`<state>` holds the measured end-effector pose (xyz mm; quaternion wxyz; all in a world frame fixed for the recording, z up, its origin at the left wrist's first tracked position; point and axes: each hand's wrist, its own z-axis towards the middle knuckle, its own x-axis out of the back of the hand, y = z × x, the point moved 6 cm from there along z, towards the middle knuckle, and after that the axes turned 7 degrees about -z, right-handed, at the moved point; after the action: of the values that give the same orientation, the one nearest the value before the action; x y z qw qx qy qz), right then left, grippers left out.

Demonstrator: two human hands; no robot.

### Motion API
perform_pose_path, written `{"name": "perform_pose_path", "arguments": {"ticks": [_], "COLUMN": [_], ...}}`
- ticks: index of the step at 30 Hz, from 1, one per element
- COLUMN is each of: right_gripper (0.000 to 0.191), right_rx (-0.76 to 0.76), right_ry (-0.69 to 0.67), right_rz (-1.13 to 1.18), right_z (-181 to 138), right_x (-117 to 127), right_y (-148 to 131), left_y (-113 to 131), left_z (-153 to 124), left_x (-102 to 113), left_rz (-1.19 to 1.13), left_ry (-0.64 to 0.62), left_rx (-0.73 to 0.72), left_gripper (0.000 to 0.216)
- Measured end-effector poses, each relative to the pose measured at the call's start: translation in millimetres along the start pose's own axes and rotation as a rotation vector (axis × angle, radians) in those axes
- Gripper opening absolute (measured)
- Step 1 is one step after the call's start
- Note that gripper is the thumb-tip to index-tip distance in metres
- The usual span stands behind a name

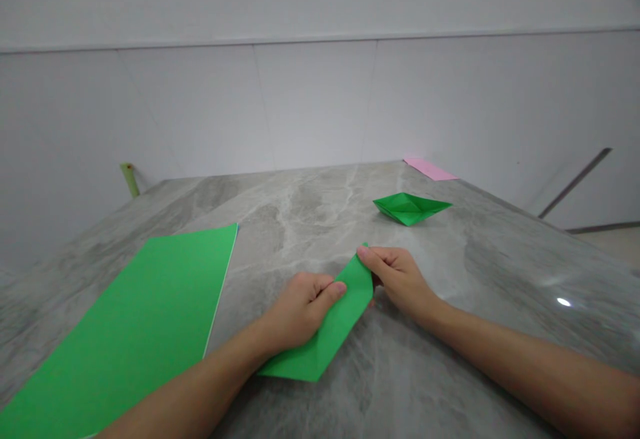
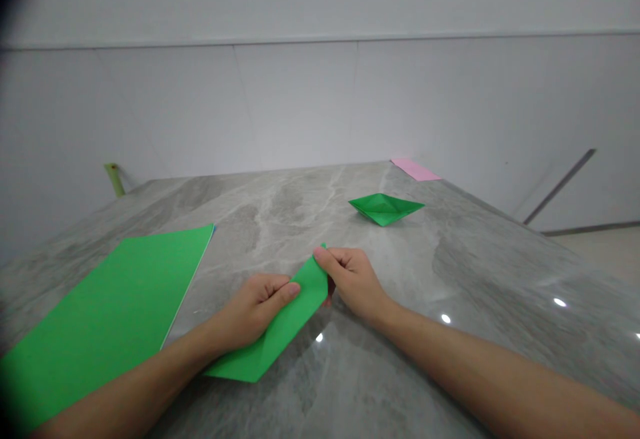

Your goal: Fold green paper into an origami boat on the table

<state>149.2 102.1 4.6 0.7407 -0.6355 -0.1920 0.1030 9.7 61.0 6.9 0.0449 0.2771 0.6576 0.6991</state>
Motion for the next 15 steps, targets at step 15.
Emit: {"name": "perform_pose_path", "arguments": {"ticks": [15], "right_gripper": [0.049], "right_rx": [-0.193], "right_ry": [-0.242], "right_rz": [0.128], "right_z": [-4.2], "right_x": [-19.5], "right_y": [1.1], "left_y": [4.7], "left_z": [-2.0], "left_x": [10.4], "left_rz": [0.131], "left_ry": [0.238], "left_rx": [-0.112], "left_gripper": [0.043]}}
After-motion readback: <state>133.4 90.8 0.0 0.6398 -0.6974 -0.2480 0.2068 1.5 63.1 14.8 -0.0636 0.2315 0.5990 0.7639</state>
